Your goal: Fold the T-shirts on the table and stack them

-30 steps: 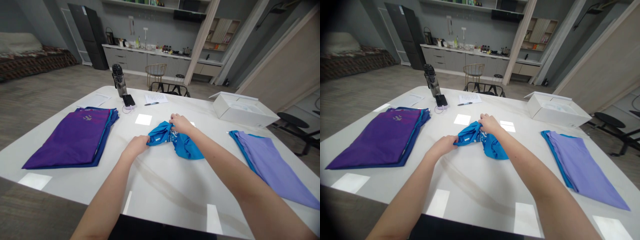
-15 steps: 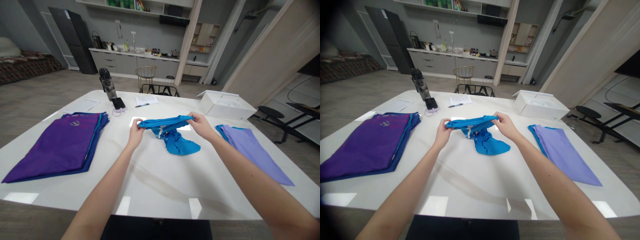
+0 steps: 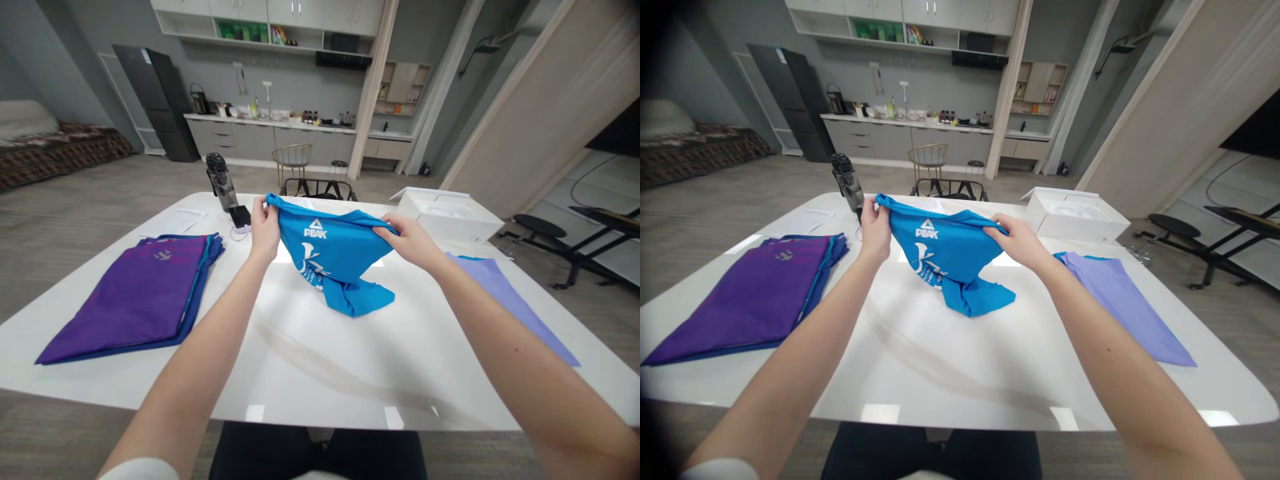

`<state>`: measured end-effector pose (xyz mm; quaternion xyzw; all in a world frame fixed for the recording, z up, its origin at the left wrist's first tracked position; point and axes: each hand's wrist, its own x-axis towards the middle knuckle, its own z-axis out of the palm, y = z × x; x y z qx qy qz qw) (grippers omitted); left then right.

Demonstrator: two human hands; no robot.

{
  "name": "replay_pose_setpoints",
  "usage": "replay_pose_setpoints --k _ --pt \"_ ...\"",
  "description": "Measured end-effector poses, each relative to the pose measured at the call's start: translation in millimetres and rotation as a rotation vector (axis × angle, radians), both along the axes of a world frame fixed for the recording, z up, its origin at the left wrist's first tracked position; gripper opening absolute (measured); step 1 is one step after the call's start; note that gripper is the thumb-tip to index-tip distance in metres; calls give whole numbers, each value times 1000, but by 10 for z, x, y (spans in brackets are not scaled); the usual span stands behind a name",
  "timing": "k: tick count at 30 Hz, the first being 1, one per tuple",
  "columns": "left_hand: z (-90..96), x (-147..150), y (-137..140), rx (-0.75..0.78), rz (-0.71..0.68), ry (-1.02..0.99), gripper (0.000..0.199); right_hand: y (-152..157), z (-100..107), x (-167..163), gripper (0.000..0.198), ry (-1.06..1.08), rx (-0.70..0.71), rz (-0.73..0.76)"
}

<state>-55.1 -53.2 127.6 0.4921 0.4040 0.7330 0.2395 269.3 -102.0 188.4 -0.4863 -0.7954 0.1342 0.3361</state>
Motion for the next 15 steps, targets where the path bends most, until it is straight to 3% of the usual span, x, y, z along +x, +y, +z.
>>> replay_pose_setpoints --k 6,11,15 --pt "698 92 -473 149 190 366 23 -281 409 -8 25 39 385 -251" --pt "1407 95 -850 238 275 567 15 -598 974 42 27 -27 604 -406" --pt "1972 41 -1105 370 271 650 20 -804 1419 132 32 -56 742 -442"
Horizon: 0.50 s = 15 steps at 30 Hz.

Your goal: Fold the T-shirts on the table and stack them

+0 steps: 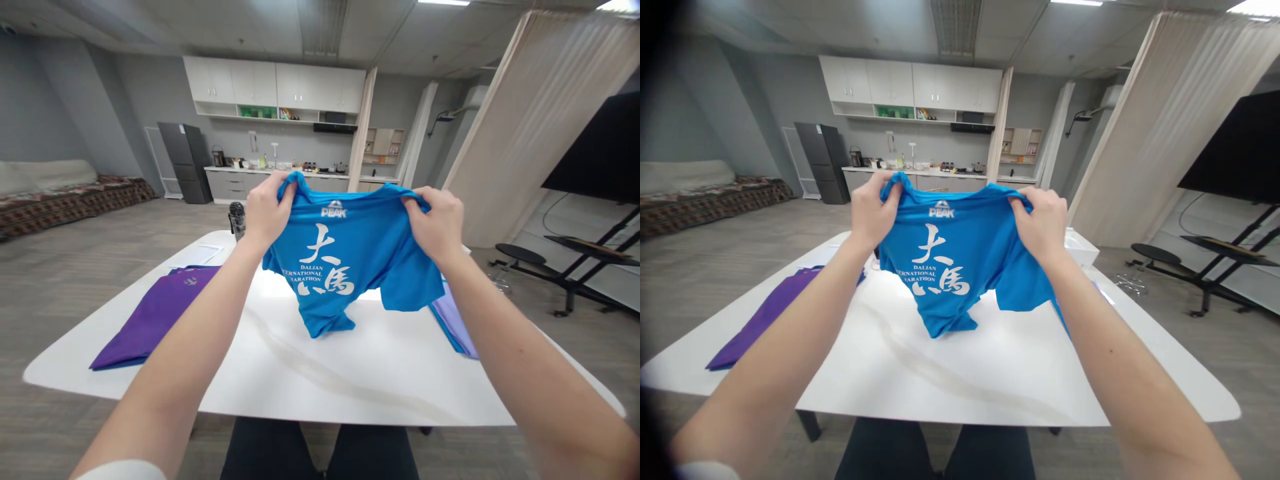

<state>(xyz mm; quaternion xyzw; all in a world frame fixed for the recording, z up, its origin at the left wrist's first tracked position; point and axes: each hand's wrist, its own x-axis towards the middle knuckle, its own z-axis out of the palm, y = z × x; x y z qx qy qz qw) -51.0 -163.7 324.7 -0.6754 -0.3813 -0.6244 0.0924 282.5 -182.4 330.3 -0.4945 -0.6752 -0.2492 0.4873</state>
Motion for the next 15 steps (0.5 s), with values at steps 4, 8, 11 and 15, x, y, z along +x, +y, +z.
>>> replay_pose_setpoints --k 4,8,11,15 --pt "476 -55 -30 72 -59 -2 30 -75 335 61 41 0 77 -47" --pt "525 -5 452 35 -178 -84 38 180 393 63 46 -12 41 -132" --pt "115 101 995 -129 -224 -150 36 628 107 85 42 -30 -42 -136" --pt "-846 189 1455 -519 -226 -125 34 1256 -744 166 34 -30 -315 -106"
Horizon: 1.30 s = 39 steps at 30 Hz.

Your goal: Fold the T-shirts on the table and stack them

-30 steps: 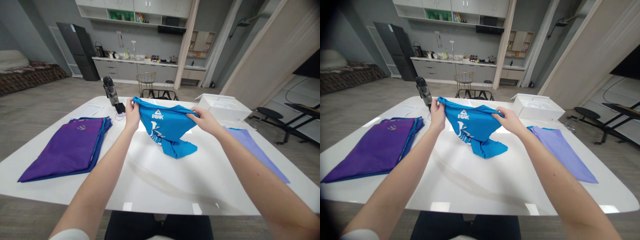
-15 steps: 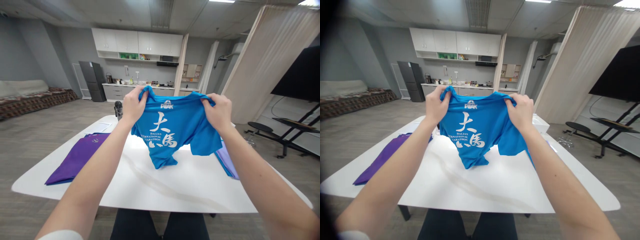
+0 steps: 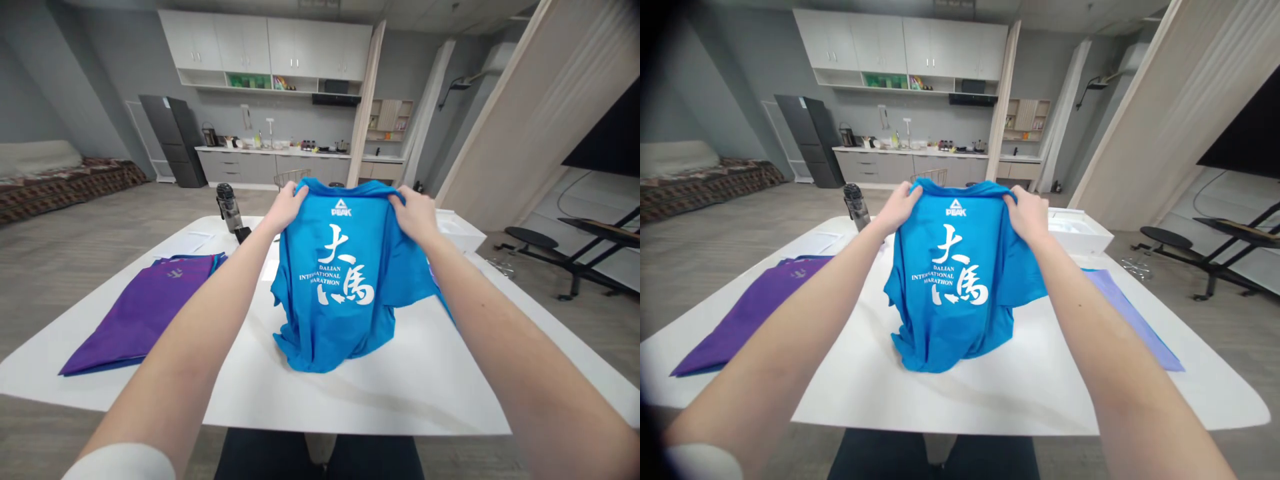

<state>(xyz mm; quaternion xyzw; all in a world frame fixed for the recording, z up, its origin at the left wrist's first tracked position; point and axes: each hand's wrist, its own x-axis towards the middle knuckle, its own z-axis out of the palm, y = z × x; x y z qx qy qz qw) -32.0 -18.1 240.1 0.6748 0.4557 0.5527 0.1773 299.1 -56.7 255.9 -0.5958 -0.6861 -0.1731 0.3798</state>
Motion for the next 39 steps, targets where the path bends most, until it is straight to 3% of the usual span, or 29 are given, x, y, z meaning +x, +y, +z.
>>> replay_pose_setpoints --k 5,8,10,13,16,19,22,24,26,29,31,33,36,39 --pt "-1136 -223 85 -414 -184 215 39 319 -1292 195 27 -4 -421 142" --pt "-1554 -489 61 -562 -254 488 32 260 -1845 379 28 -45 -612 215" --pt "-1694 -645 28 -607 -306 585 39 180 -2040 490 29 -45 -659 237" --pt "-1693 -761 8 -609 -380 484 44 124 -2031 577 32 -28 -602 208" --pt "-1505 -722 175 -519 -338 295 45 303 -1721 564 36 -59 -481 110" --pt "-1299 -591 609 -324 -142 324 41 786 -1354 471 43 -147 -440 57" --pt "-1304 -469 1152 -249 119 512 35 1403 -1283 314 46 -174 -441 25" --pt "-1487 -438 1434 -276 211 570 38 1717 -1485 212 48 -160 -471 -26" --pt "-1774 -466 1583 -398 245 580 50 1869 -1830 162 54 -131 -559 -79" --pt "-2224 -603 1562 -641 259 580 68 1811 -2385 236 59 -47 -759 -168" --pt "-2436 -714 1442 -674 276 608 67 1662 -2652 352 59 -29 -799 -175" --pt "-2549 -800 1294 -653 337 643 61 1490 -2798 467 59 -33 -745 -194" --pt "-2573 -848 1104 -689 426 654 50 1258 -2841 572 61 -12 -701 -291" --pt "-2523 -829 1005 -792 360 583 34 1094 -2801 623 61 8 -744 -406"
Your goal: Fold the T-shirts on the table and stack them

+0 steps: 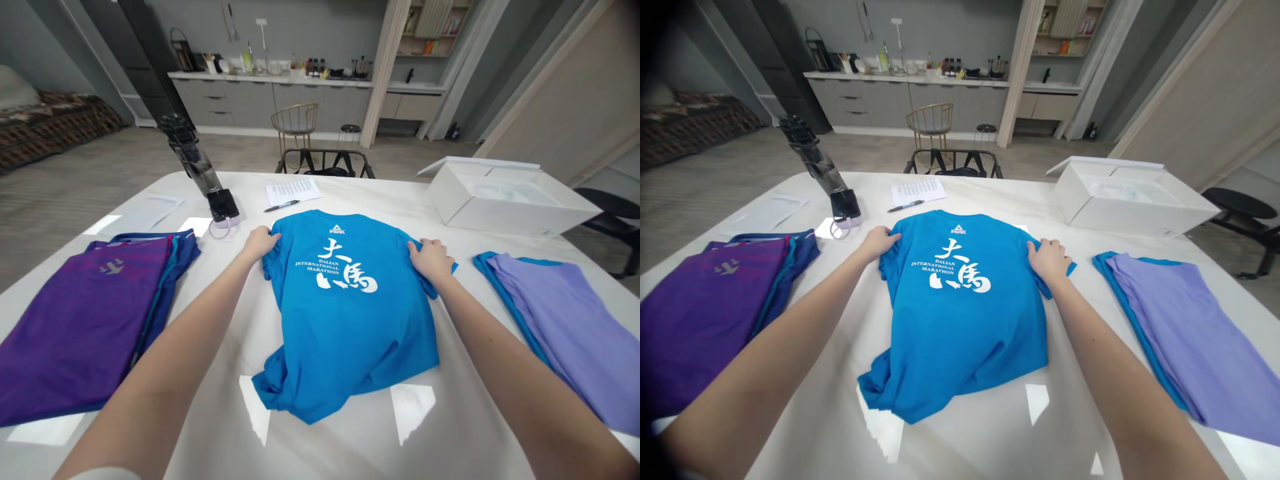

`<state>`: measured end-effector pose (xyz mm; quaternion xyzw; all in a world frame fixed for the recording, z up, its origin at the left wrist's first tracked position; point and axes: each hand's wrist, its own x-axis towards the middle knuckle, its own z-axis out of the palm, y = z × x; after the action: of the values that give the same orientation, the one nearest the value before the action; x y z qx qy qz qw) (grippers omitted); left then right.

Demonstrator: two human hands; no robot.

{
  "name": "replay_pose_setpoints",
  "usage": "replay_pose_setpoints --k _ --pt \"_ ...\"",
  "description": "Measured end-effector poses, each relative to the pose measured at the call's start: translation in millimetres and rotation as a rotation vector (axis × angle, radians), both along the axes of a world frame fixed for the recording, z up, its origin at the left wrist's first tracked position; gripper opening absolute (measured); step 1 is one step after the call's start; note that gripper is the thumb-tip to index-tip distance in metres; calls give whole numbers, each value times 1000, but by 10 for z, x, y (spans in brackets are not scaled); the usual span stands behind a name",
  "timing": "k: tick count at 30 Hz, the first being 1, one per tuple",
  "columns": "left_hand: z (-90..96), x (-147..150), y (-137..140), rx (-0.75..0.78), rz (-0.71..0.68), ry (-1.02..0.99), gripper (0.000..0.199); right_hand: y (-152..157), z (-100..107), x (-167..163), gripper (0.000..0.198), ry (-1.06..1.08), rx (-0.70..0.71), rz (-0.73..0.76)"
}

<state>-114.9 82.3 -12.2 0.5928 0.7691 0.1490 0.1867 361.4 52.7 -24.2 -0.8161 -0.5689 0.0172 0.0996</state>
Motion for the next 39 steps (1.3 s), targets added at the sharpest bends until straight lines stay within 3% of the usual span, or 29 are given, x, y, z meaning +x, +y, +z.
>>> replay_pose_setpoints --k 4,7,10,12,14,17,21,23,26,28,31,33,39 --pt "35 59 -31 117 -23 -258 24 -105 24 70 46 -63 -17 -40" --pt "17 118 -31 270 14 -705 23 -124 8 104 41 -108 -23 5" --pt "2 172 -27 275 97 -1140 28 -114 -12 120 40 -157 -7 55" --pt "8 177 -18 256 147 -1289 29 -96 -25 141 40 -179 -3 58" --pt "27 137 0 236 176 -1312 30 -74 -40 176 42 -192 0 45" --pt "78 -23 40 208 156 -1052 29 -38 -63 253 44 -213 16 24" --pt "182 -270 55 273 42 -269 23 14 -62 356 44 -257 50 11" --pt "233 -294 3 290 18 64 31 39 -39 381 43 -270 64 14" --pt "270 -159 -139 270 44 353 47 70 9 373 42 -248 70 6" --pt "268 -11 -216 276 13 424 49 90 38 351 43 -208 78 -5" --pt "243 186 -190 299 -155 401 46 146 68 328 49 -121 70 -2" --pt "214 277 -59 288 -222 338 46 217 79 316 52 -60 40 12" --pt "42 479 532 123 -166 258 49 573 48 137 57 65 -14 136"
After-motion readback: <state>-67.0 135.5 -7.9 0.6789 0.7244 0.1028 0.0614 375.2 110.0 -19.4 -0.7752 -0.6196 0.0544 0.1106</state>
